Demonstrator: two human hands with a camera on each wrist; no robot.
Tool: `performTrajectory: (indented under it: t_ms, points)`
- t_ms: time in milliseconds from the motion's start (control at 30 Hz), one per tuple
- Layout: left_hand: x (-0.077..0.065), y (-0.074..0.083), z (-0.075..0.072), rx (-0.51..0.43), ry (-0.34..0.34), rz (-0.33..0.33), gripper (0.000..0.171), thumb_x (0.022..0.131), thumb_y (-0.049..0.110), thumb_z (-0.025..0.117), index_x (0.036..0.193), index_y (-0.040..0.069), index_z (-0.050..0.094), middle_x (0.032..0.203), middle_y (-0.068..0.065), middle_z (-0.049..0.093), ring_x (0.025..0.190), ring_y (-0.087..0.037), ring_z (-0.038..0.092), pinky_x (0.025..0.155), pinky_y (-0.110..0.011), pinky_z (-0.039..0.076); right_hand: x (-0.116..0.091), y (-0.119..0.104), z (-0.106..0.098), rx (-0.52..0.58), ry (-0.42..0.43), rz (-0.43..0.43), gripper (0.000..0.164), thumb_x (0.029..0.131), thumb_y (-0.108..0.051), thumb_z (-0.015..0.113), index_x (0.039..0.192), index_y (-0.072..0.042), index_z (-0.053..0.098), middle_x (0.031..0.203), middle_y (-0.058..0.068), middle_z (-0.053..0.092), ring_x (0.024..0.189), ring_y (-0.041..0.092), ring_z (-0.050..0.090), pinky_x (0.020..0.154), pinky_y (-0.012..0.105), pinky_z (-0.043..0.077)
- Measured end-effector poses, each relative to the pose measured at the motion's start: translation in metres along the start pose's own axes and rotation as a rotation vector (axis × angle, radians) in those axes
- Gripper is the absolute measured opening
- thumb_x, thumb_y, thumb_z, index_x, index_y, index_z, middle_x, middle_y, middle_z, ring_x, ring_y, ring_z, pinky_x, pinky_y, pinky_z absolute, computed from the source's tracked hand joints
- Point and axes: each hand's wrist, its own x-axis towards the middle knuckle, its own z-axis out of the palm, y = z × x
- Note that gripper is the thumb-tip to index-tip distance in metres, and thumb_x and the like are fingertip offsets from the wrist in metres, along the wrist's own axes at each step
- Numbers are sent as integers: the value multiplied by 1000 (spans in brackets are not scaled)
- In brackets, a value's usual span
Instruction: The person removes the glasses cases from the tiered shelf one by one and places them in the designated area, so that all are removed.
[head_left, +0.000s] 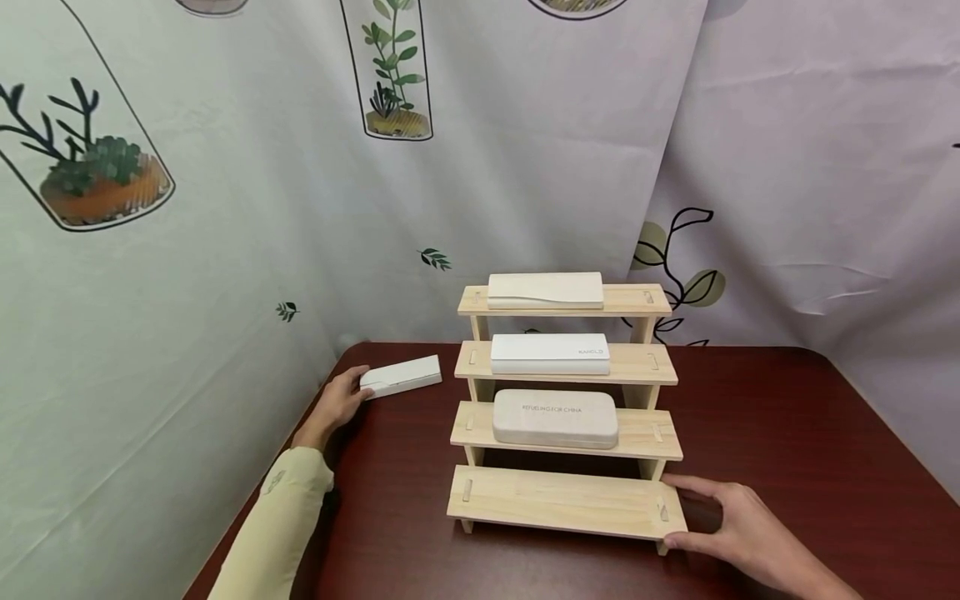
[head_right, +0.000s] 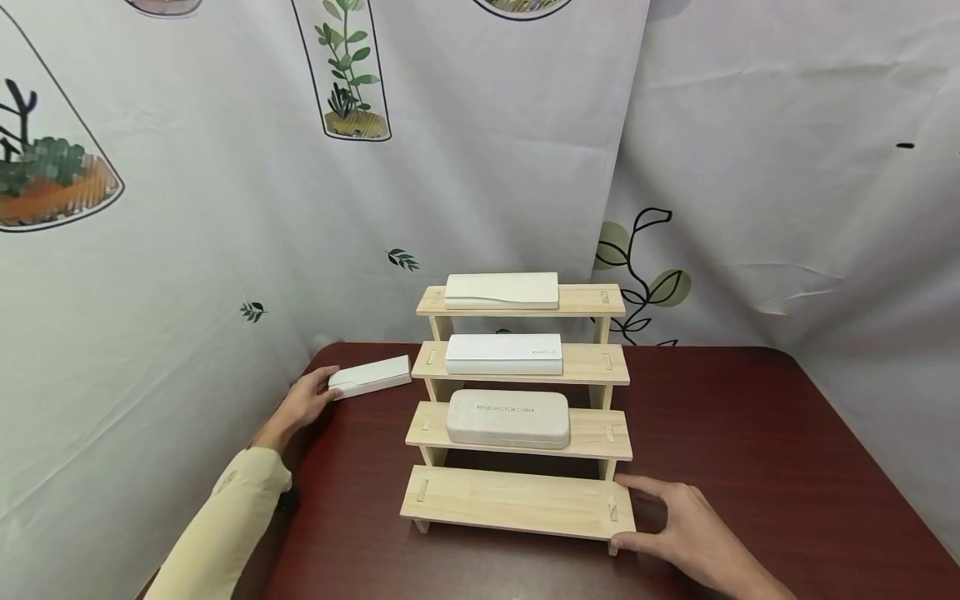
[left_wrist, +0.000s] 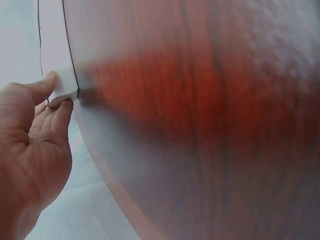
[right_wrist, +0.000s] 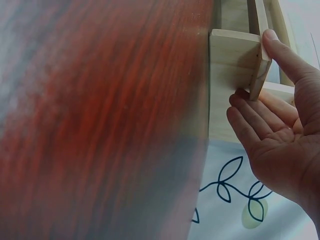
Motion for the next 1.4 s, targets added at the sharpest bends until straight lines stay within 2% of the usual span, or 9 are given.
performTrajectory:
  t_ms: [267, 500, 767, 1033, 1267, 1400]
  points:
    - [5, 4, 1, 82, 13, -55, 56, 105, 5, 67, 154, -9, 46, 156, -35, 45, 146, -51, 41, 120, -63, 34, -1, 0, 0, 9, -2, 8, 67, 76, -43, 97, 132, -14, 74, 126, 2, 75, 114, -3, 62, 85, 21, 56]
    - [6, 5, 0, 82, 15, -113, 61, 103, 9, 70, 155, -9, 44, 157, -34, 44, 147, -50, 40, 120, -63, 34, -1, -1, 0, 4, 6, 4, 67, 76, -43, 97, 132, -13, 74, 125, 3, 76, 114, -2, 62, 84, 22, 56]
    - [2, 7, -3, 76, 0, -115, 67, 104, 14, 71, 157, -10, 39, 157, -34, 44, 147, -49, 41, 119, -62, 36, -1, -1, 1, 14, -17, 45, 70, 76, -44, 96, 134, -12, 73, 128, 4, 74, 115, 0, 62, 85, 24, 57]
    - [-2, 14, -6, 97, 55, -102, 68, 104, 19, 72, 156, -12, 40, 156, -33, 46, 144, -49, 44, 119, -62, 36, -1, 1, 2, 9, -2, 23, 69, 76, -41, 97, 134, -11, 73, 128, 6, 74, 116, 1, 62, 85, 24, 57]
    - [-7, 19, -9, 26, 112, -128, 71, 105, 21, 71, 158, -10, 37, 157, -32, 45, 141, -50, 49, 116, -62, 41, 0, 2, 4, -2, 46, 3, 75, 72, -38, 99, 135, -10, 72, 130, 7, 73, 117, -1, 61, 85, 25, 57]
    - [-11, 21, -11, -12, 153, -112, 72, 105, 22, 70, 159, -9, 36, 158, -31, 46, 141, -51, 49, 116, -62, 40, -1, 4, 3, -17, 89, -30, 76, 69, -37, 101, 134, -11, 72, 128, 6, 74, 118, -4, 60, 86, 21, 55]
